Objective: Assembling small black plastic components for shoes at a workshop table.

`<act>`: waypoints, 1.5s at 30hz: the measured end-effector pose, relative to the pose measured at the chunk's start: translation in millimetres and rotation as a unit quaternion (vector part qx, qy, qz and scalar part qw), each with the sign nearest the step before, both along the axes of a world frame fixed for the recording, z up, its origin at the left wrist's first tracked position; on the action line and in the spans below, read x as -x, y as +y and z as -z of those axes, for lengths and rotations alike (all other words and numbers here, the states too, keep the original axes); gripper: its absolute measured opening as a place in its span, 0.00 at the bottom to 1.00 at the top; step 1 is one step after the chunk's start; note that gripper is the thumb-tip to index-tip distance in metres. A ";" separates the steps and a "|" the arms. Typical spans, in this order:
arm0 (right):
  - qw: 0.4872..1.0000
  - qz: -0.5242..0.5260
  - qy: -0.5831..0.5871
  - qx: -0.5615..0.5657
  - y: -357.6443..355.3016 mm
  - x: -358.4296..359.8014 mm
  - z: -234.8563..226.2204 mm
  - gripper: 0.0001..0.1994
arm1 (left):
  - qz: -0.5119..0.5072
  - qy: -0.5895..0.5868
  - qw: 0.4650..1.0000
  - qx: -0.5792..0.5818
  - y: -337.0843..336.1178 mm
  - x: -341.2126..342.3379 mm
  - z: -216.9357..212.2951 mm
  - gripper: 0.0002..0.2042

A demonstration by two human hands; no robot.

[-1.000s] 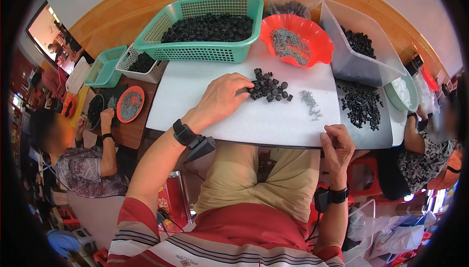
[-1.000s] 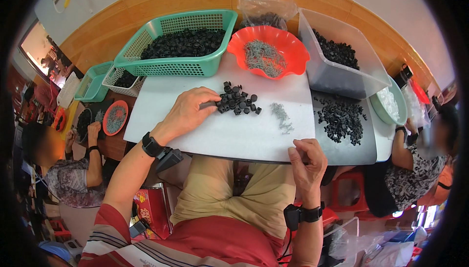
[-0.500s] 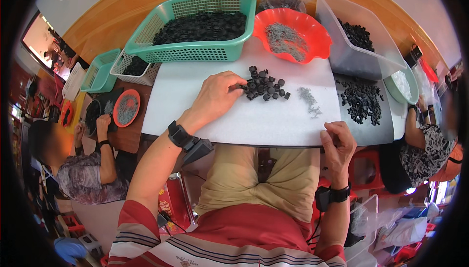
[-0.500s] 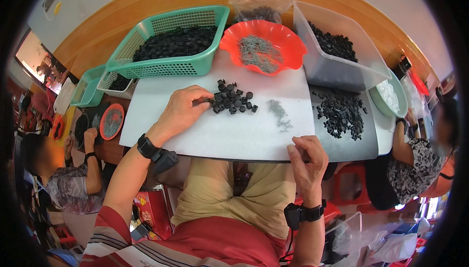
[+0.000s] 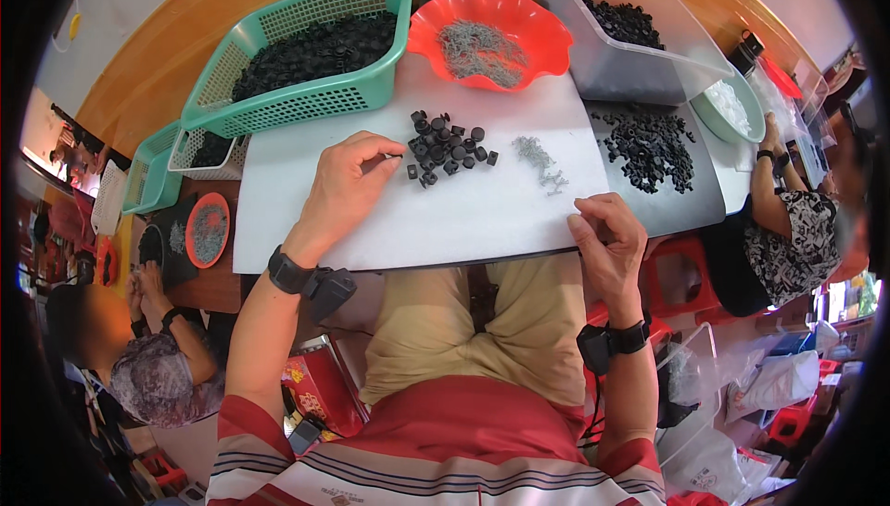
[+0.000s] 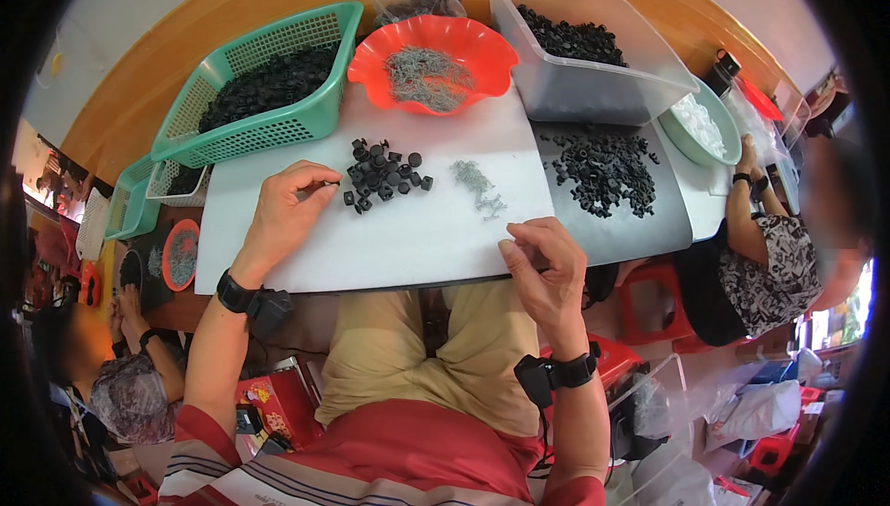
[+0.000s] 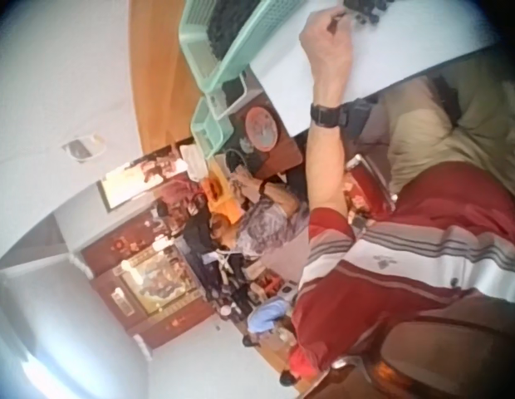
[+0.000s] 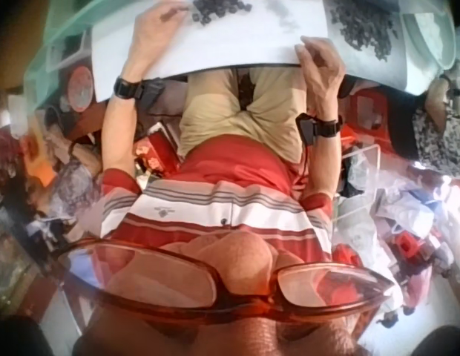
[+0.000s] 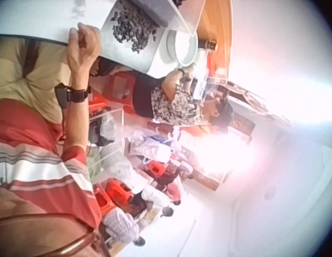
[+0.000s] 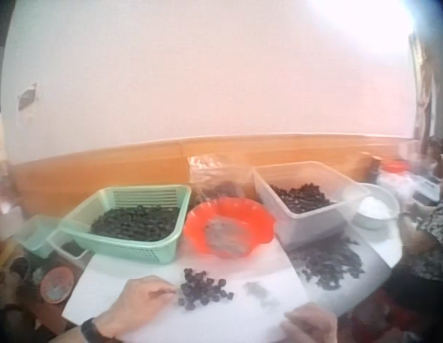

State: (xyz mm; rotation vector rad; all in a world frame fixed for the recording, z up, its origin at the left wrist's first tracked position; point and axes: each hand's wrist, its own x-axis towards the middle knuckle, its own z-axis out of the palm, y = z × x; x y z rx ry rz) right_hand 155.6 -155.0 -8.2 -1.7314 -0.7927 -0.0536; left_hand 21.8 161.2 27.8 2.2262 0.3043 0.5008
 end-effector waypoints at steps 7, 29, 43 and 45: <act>0.995 0.001 -0.056 0.084 7.1 -0.1 -19.2 0.10 | -0.001 -0.003 1.000 -0.005 -3.7 11.0 0.6 0.07; 0.875 -0.130 -0.294 0.362 31.2 -33.4 -49.6 0.11 | -0.017 -0.052 0.990 0.127 -45.8 33.5 6.3 0.07; 0.960 -0.134 -0.196 0.150 25.7 -12.5 -36.7 0.10 | -0.007 -0.065 0.950 0.304 -69.4 36.1 18.3 0.08; 0.966 -0.127 -0.177 0.139 24.8 -10.4 -37.4 0.09 | -0.008 -0.066 0.946 0.316 -74.0 35.1 15.3 0.09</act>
